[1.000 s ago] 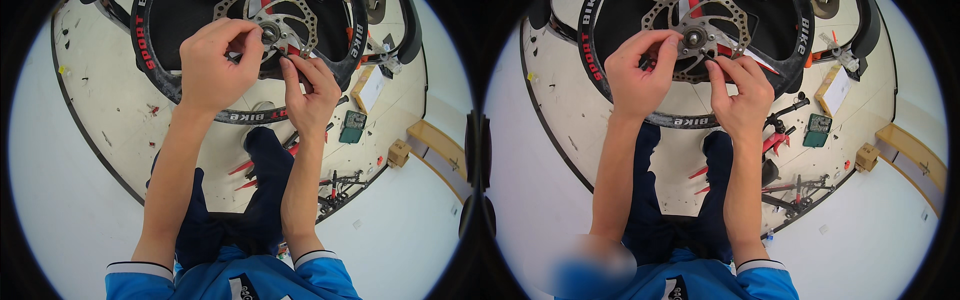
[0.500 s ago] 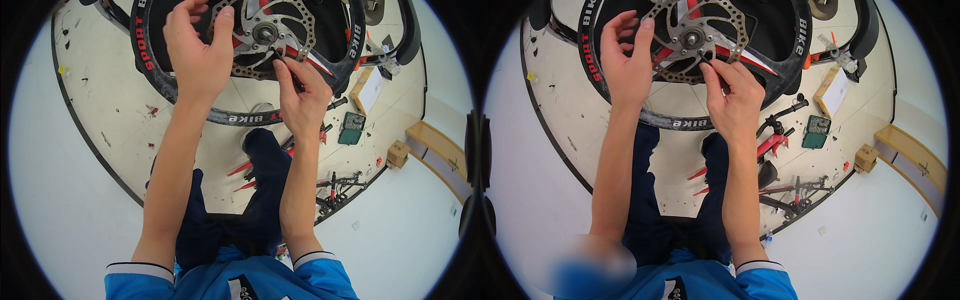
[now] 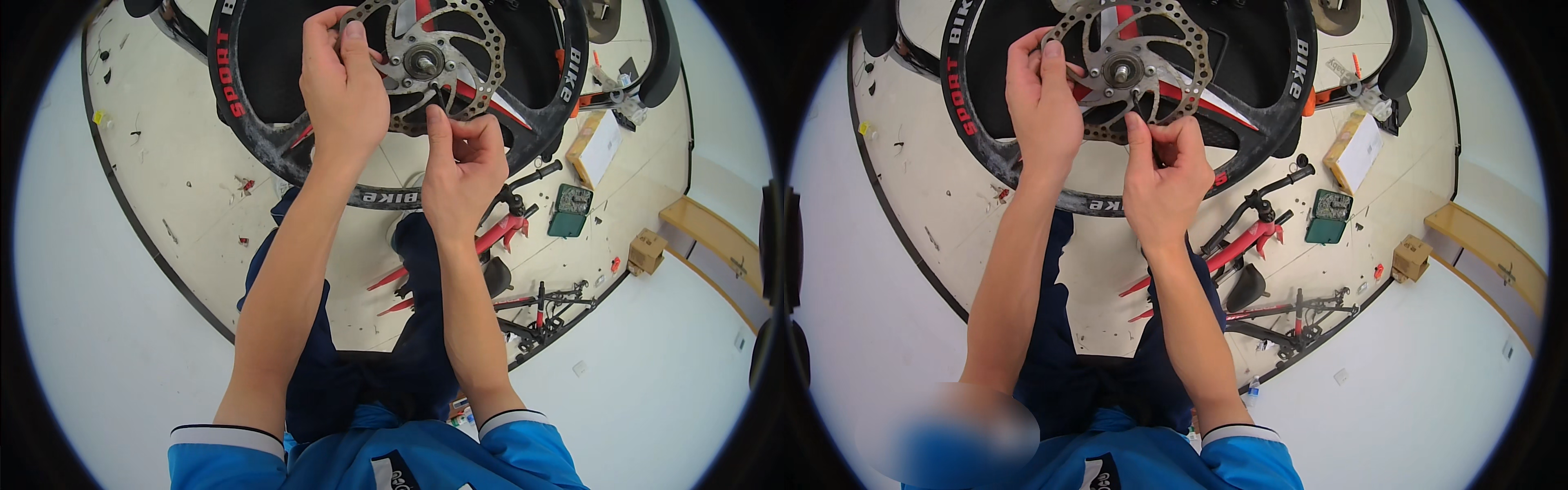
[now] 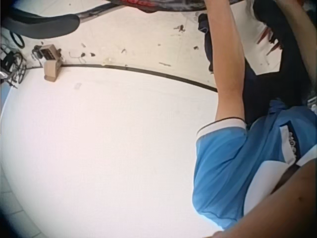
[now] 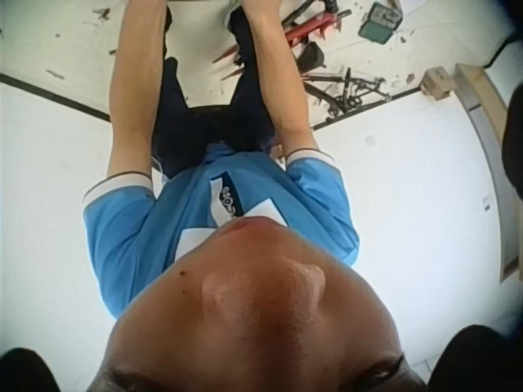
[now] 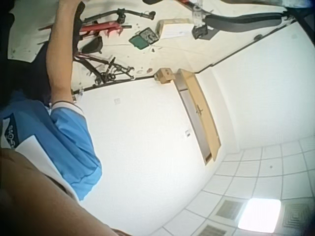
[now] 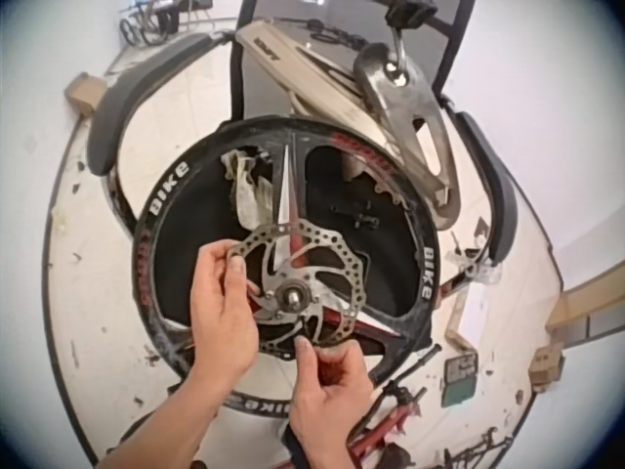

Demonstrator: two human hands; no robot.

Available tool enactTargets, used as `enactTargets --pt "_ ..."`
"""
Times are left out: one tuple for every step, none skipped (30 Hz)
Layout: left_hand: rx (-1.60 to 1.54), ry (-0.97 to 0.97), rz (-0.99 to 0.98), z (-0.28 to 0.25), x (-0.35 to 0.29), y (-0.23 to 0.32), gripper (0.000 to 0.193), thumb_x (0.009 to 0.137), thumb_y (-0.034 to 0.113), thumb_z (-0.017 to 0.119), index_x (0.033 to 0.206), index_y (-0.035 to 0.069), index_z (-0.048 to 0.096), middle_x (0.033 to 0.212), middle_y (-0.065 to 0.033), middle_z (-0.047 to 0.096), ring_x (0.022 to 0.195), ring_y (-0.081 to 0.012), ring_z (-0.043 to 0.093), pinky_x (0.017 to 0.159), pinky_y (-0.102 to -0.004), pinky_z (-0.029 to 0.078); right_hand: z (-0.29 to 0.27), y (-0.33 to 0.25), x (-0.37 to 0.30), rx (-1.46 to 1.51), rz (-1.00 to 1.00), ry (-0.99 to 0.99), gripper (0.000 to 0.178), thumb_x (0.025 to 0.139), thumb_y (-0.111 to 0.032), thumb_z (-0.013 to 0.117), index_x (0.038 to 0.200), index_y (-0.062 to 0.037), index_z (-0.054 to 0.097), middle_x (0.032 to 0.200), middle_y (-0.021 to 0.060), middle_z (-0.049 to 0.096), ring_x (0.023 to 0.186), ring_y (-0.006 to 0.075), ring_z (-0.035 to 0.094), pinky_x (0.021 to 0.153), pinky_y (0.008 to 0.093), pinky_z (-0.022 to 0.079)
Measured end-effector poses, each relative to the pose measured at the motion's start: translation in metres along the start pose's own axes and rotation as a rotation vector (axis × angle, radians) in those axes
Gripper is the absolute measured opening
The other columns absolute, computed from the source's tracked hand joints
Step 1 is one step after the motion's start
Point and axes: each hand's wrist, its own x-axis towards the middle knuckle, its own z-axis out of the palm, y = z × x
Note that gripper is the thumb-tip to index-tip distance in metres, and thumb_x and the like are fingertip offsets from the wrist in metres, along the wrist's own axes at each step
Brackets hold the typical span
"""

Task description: The person uses an Allen key to tighten bolts on a bicycle wheel's disc brake rotor. They repeatedly adjust the rotor and tighten the bolts while the wheel remains mounted on a stand.

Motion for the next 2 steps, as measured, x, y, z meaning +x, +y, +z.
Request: enactTargets --pt "0.011 -0.010 0.017 -0.0007 0.0028 -0.0029 0.027 0.108 0.019 0.050 0.127 0.001 0.051 0.088 -0.0040 0.064 0.075 -0.0063 0.055 0.073 -0.0221 0.050 0.0020 -0.0007 -0.0002 0.013 0.014 0.003 0.029 0.094 -0.010 0.075 0.081 -0.0054 0.050 0.072 -0.0025 0.060 0.063 0.0001 0.050 0.054 0.0165 0.036" --pt "0.021 -0.021 0.034 -0.0022 0.0062 -0.0072 0.027 0.108 0.020 0.050 0.128 0.001 0.051 0.088 -0.0041 0.064 0.075 -0.0065 0.056 0.075 -0.0223 0.051 0.0031 -0.0017 -0.0002 0.027 0.027 0.005 0.028 0.094 -0.010 0.075 0.082 -0.0058 0.050 0.072 -0.0023 0.060 0.062 0.0000 0.049 0.054 0.0163 0.035"
